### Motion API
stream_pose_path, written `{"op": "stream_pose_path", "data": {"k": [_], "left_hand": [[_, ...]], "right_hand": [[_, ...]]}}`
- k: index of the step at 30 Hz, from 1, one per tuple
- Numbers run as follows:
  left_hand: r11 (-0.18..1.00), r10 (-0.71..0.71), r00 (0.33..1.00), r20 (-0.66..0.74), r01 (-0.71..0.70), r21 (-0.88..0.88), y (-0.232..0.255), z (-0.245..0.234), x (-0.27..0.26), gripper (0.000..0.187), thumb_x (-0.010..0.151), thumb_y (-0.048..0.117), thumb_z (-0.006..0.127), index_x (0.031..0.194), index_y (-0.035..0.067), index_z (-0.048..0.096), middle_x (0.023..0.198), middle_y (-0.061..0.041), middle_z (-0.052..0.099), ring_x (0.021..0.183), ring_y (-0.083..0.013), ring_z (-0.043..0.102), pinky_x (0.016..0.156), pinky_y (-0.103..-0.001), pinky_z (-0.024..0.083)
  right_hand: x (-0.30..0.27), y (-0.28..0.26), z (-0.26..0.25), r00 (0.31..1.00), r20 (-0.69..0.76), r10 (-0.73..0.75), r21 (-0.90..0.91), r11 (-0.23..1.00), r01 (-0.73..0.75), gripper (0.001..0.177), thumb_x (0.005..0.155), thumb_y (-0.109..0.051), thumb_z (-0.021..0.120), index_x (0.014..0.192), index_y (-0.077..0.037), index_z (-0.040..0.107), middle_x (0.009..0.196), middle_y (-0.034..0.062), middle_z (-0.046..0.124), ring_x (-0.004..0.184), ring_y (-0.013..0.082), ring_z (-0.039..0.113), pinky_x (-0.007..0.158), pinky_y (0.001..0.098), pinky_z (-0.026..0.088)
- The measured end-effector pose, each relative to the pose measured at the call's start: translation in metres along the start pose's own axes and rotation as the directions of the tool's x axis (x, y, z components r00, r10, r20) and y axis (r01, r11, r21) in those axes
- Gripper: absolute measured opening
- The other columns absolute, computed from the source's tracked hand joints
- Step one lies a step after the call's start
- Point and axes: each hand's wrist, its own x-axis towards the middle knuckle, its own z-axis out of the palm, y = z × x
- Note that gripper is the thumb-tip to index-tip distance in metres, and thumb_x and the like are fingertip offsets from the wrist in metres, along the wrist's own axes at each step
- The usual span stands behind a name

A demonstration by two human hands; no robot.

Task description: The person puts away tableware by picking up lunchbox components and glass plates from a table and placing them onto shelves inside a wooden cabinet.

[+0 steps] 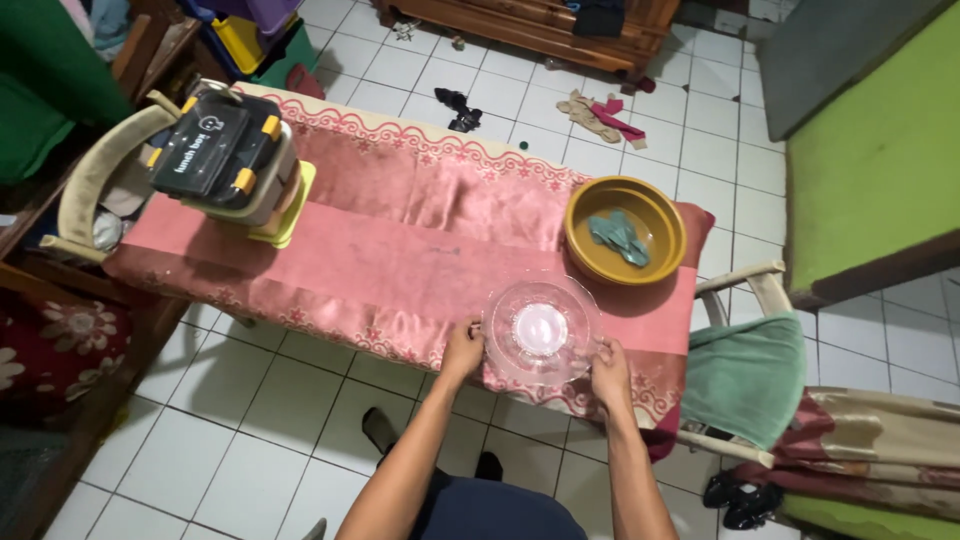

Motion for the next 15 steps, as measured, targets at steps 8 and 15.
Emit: {"op": "stream_pose_path", "data": {"k": [8,15], "left_hand": [[0.956,-0.067,0.998,0.017,0.07,-0.283,0.017,-0.101,0.034,0.045,0.096,0.013,0.053,0.141,0.009,0.06,0.078,-0.006,0.064,0.058,-0.0119,0.057,0.052,-0.029,0.047],[0.924,-0.116,0.993,-0.023,0.099,-0.369,0.032,-0.196,0.065,0.05,0.097,0.017,0.058,0.147,0.012,0.051,0.084,-0.003,0.062,0.057,-0.0106,0.052,0.048,-0.027,0.044]], "right_hand": [[0.02,-0.064,0.105,0.98,0.12,0.158,0.28,0.942,-0.186,0.037,0.1,0.002,0.046,0.136,-0.004,0.046,0.109,0.0204,0.073,0.087,0.0254,0.072,0.073,0.0324,0.061],[0.086,-0.088,0.196,0.968,0.069,0.242,0.521,0.818,-0.242,0.037,0.1,0.004,0.042,0.136,-0.008,0.042,0.125,0.0222,0.066,0.105,0.0326,0.07,0.079,0.0374,0.058]]}}
